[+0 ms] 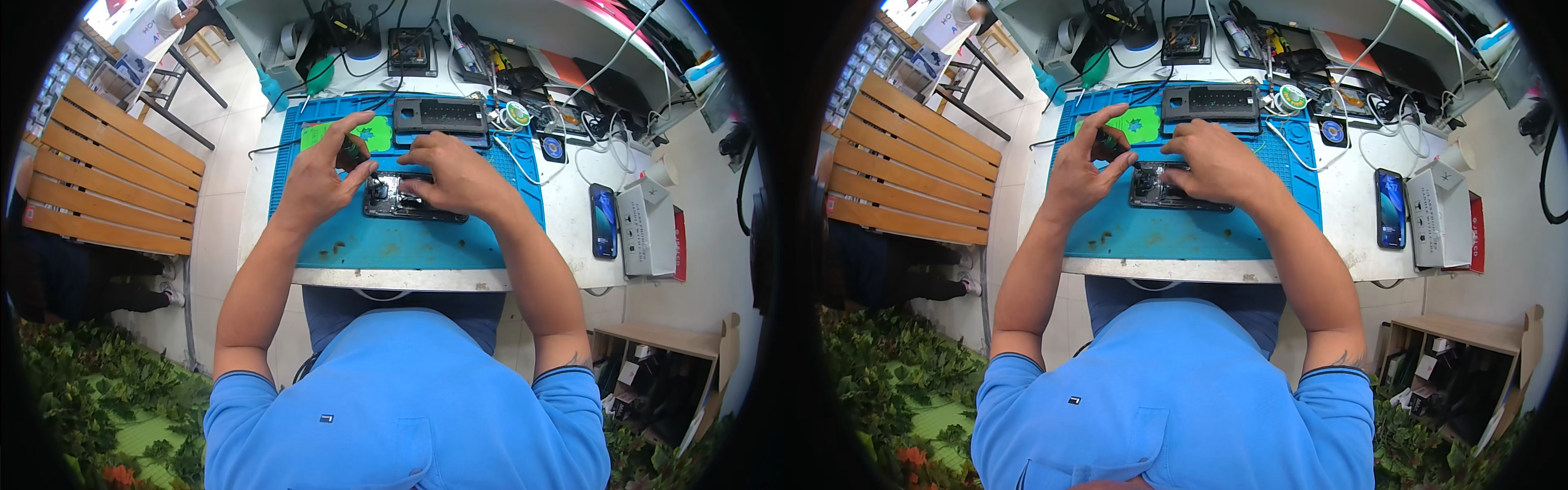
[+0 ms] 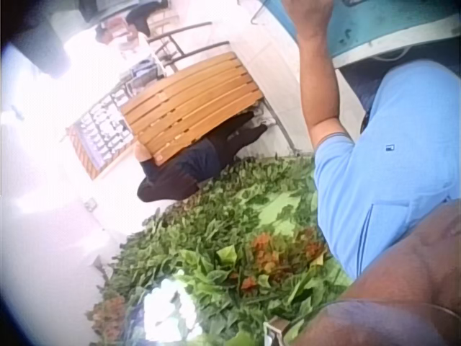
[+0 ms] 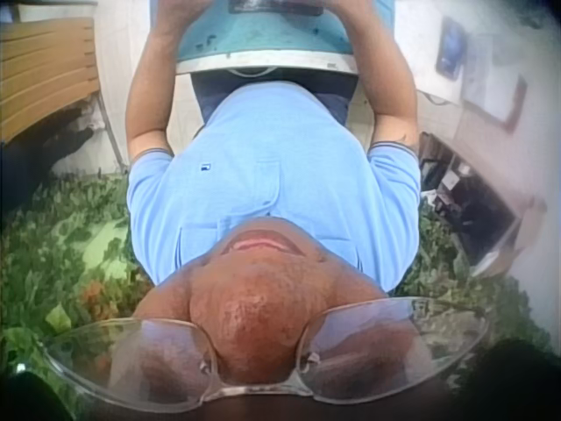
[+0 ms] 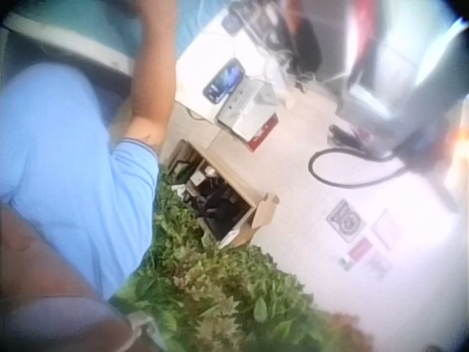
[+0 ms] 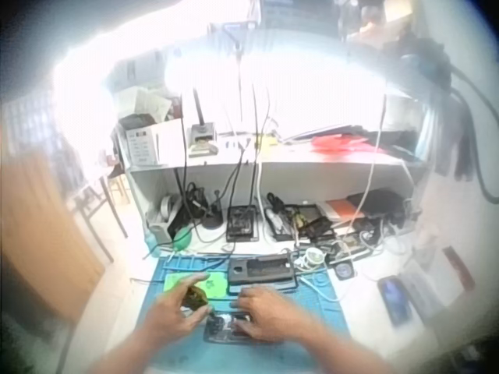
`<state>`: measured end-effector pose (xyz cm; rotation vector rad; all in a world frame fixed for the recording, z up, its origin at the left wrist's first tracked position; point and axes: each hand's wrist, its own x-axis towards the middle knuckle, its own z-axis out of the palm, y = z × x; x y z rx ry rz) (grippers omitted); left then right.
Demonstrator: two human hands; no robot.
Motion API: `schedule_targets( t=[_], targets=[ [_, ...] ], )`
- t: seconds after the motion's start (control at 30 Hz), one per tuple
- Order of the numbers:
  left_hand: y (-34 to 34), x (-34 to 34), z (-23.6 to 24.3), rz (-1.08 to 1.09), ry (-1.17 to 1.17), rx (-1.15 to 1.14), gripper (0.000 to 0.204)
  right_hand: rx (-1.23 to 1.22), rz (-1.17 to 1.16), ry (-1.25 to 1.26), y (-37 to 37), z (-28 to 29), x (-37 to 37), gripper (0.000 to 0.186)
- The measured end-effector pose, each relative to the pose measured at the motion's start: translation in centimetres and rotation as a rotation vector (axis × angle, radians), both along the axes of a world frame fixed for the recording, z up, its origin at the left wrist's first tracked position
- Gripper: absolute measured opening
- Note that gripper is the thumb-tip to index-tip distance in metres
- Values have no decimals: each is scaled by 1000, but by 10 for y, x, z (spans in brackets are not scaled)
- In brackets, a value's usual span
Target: The person disassembles a smartphone on a blue work mat, removing the back cover and battery. They then use a screwdriver to manipulate internal components and connectors, carefully handling the device's internal parts.
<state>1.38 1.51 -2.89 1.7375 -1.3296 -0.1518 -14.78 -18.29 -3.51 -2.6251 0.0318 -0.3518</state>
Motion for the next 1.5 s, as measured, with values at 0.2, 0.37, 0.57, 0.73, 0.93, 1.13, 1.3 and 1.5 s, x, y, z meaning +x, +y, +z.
schedule_targets(
  t=[0.2, 0.37, 0.57, 0.73, 0.93, 1.13, 1.3, 1.5],
  targets=[
    [-9, -3, 7, -89, -81, 58, 66, -4, 41, 155, 8, 1, -7, 56],
    [-13, -3, 5, -84, -105, 54, 65, 21, 29, 168, 7, -2, -8, 58],
    [-11, 0, 20, -179, -8, 167, 66, 34, 21, 168, 7, -2, -9, 57],
    [-13, 6, 30, -294, -92, 112, 70, 34, 32, 133, 5, -7, -7, 56],
    [-10, 6, 38, -279, -158, 164, 79, 59, 38, 94, 4, -13, -8, 54],
    [-14, 8, 38, -230, -301, 193, 89, 59, 33, 104, 4, -12, -8, 55],
    [-16, 6, 46, -239, -146, 351, 94, 69, 42, 138, 3, -10, -8, 56],
    [-19, 9, 46, -198, -171, 356, 96, 50, 38, 136, 1, -10, -9, 57]
  ],
)
